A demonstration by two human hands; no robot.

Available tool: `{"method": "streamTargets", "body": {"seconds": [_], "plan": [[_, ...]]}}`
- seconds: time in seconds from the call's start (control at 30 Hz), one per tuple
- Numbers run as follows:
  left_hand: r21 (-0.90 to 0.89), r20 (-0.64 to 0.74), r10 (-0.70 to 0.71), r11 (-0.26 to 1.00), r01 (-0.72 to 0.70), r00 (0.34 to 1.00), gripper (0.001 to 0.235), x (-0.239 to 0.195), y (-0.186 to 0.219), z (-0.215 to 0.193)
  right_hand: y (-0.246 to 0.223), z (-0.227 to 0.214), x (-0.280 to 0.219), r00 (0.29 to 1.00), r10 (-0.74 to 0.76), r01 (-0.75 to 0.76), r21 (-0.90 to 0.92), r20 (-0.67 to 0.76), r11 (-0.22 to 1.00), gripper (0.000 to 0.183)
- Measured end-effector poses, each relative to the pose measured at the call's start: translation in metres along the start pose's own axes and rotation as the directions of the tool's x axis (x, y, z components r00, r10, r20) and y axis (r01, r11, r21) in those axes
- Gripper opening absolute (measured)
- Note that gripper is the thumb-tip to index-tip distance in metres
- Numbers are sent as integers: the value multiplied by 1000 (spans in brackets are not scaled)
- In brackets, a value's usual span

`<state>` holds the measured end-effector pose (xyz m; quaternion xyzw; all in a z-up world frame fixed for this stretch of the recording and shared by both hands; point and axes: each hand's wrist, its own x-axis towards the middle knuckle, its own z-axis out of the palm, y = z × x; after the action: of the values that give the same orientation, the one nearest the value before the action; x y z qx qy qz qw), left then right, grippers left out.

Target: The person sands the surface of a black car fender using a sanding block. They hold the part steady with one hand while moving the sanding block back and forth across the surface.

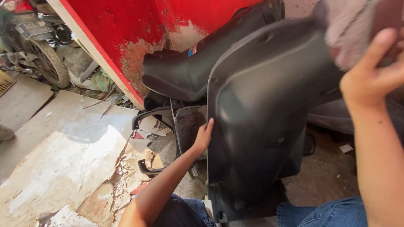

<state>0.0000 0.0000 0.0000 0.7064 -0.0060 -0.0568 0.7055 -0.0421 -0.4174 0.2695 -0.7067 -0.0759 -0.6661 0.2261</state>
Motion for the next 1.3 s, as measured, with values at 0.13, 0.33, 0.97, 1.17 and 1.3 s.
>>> {"method": "streamTargets", "body": {"seconds": [0.13,0.33,0.97,1.17,1.3], "plan": [[190,-89,201,965,-182,976,56,-26,64,15,89,4,-32,999,18,-14,107,-40,994,35],[379,-106,310,891,-250,945,56,-41,70,33,97,-13,-48,949,286,-154,603,-129,783,39],[246,4,229,943,-223,973,43,-43,55,71,213,-31,-124,899,397,-380,122,-184,917,56],[240,14,182,954,-180,983,42,-64,77,51,192,-48,-121,771,594,-517,317,-232,795,52],[210,14,187,960,-186,982,41,-78,70,48,182,-55,-123,874,386,-305,285,-294,908,54]]}}
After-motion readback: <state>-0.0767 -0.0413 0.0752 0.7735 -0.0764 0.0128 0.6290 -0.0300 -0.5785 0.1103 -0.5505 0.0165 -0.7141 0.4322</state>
